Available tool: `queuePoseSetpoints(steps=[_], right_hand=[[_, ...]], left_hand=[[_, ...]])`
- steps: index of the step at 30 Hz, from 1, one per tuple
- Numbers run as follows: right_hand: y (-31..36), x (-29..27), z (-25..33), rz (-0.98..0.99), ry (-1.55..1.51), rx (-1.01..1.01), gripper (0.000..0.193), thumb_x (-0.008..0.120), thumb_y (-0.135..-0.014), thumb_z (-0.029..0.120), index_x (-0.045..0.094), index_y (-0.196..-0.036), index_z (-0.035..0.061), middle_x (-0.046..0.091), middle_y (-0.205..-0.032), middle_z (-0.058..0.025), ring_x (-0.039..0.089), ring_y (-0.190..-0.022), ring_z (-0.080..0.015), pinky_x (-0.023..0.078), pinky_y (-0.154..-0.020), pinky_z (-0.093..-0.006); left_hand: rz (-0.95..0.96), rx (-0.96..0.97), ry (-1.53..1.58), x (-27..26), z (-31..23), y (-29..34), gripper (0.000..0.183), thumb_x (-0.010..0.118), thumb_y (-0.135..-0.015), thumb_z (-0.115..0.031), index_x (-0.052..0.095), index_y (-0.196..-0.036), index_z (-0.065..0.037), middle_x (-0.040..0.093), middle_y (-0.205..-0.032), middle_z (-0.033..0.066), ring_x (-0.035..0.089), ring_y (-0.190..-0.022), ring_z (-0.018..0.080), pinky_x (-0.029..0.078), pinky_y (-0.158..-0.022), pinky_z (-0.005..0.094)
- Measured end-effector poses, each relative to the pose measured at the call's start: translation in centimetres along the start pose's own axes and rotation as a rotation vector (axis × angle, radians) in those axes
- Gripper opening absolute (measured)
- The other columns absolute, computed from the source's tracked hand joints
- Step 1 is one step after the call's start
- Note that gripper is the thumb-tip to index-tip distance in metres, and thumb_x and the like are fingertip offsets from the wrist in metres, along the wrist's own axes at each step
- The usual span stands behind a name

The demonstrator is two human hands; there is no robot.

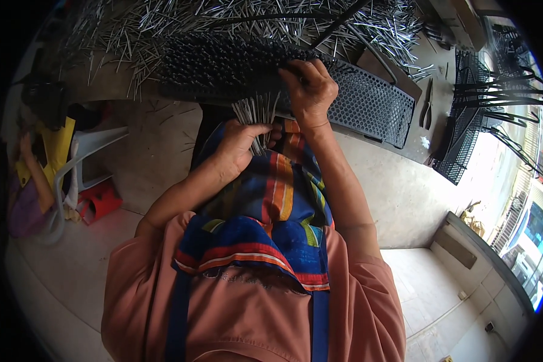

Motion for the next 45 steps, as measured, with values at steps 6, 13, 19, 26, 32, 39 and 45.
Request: queuePoseSetpoints(steps=[6, 13, 19, 26, 32, 39, 45], right_hand=[[-1.3, 0.5, 1.7, 0.067, 0.160, -0.151, 0.010, 0.072, -0.079, 0.006, 0.072, -0.089, 0.0052, 0.065, -0.076, -0.0091, 0.064, -0.061, -0.0218, 0.048, -0.056, -0.0289], [-0.2, 1.2, 2.8, 0.234, 0.366, -0.267, 0.015, 0.069, -0.083, 0.016, 0.072, -0.095, 0.0078, 0.064, -0.075, -0.0126, 0.065, -0.062, -0.0260, 0.047, -0.054, -0.0326], [5.0, 2.1, -4.7, 0.547, -0.293, 0.539, 0.011, 0.069, -0.081, 0.011, 0.069, -0.085, 0.0012, 0.056, -0.059, -0.0014, 0.053, -0.051, -0.0108, 0.039, -0.048, -0.0265], [3.4, -2.1, -4.3, 0.105, -0.494, 0.666, 0.005, 0.071, -0.079, 0.005, 0.067, -0.078, 0.0029, 0.055, -0.062, 0.0035, 0.043, -0.051, -0.0036, 0.031, -0.048, -0.0204], [0.7, -3.4, -4.2, -0.226, -0.463, 0.281, 0.007, 0.072, -0.078, -0.002, 0.070, -0.083, 0.0008, 0.061, -0.072, 0.0022, 0.051, -0.063, -0.0046, 0.038, -0.057, -0.0188], [0.2, -3.3, -2.5, -0.149, -0.153, 0.084, 0.011, 0.073, -0.074, -0.005, 0.070, -0.083, 0.0000, 0.066, -0.078, -0.0029, 0.058, -0.070, -0.0065, 0.045, -0.061, -0.0203], [0.6, -1.8, -1.2, -0.031, 0.093, -0.017, 0.014, 0.076, -0.072, -0.002, 0.071, -0.084, 0.0020, 0.065, -0.075, -0.0033, 0.058, -0.063, -0.0089, 0.044, -0.057, -0.0219]], left_hand=[[0.013, -0.020, 0.034, 0.4, 0.1, 0.0, 0.015, 0.062, -0.082, 0.004, 0.066, -0.096, 0.000, 0.071, -0.085, 0.0107, 0.068, -0.071, 0.0200, 0.052, -0.057, 0.0322], [0.029, -0.048, 0.058, 0.6, 0.3, -0.1, 0.017, 0.062, -0.081, 0.004, 0.066, -0.097, 0.000, 0.070, -0.085, 0.0107, 0.068, -0.073, 0.0199, 0.052, -0.060, 0.0318], [0.143, -0.017, 0.013, 1.8, 0.1, -0.2, 0.021, 0.063, -0.082, 0.003, 0.065, -0.103, 0.002, 0.071, -0.090, 0.0128, 0.070, -0.077, 0.0234, 0.057, -0.065, 0.0331], [0.074, -0.046, -0.008, 1.2, 0.3, 0.0, 0.022, 0.062, -0.085, 0.001, 0.064, -0.107, 0.000, 0.071, -0.092, 0.0128, 0.071, -0.080, 0.0228, 0.059, -0.065, 0.0345], [0.040, -0.046, -0.025, 1.9, -0.1, 0.7, 0.021, 0.059, -0.086, 0.002, 0.063, -0.106, 0.000, 0.071, -0.092, 0.0131, 0.070, -0.078, 0.0225, 0.059, -0.065, 0.0353], [0.041, -0.012, 0.003, 0.6, 0.8, -0.3, 0.021, 0.058, -0.084, 0.004, 0.063, -0.104, 0.001, 0.071, -0.091, 0.0134, 0.071, -0.077, 0.0229, 0.058, -0.063, 0.0342], [0.031, 0.002, -0.059, 0.4, 0.9, -0.5, 0.018, 0.058, -0.084, 0.004, 0.065, -0.101, 0.002, 0.071, -0.089, 0.0134, 0.071, -0.077, 0.0234, 0.057, -0.061, 0.0333]])
Point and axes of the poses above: each hand's wrist, its own y-axis away from the middle knuckle, its own x-axis out of the palm, z = x × y, the point moved 9 cm from there along -y, towards the middle knuckle
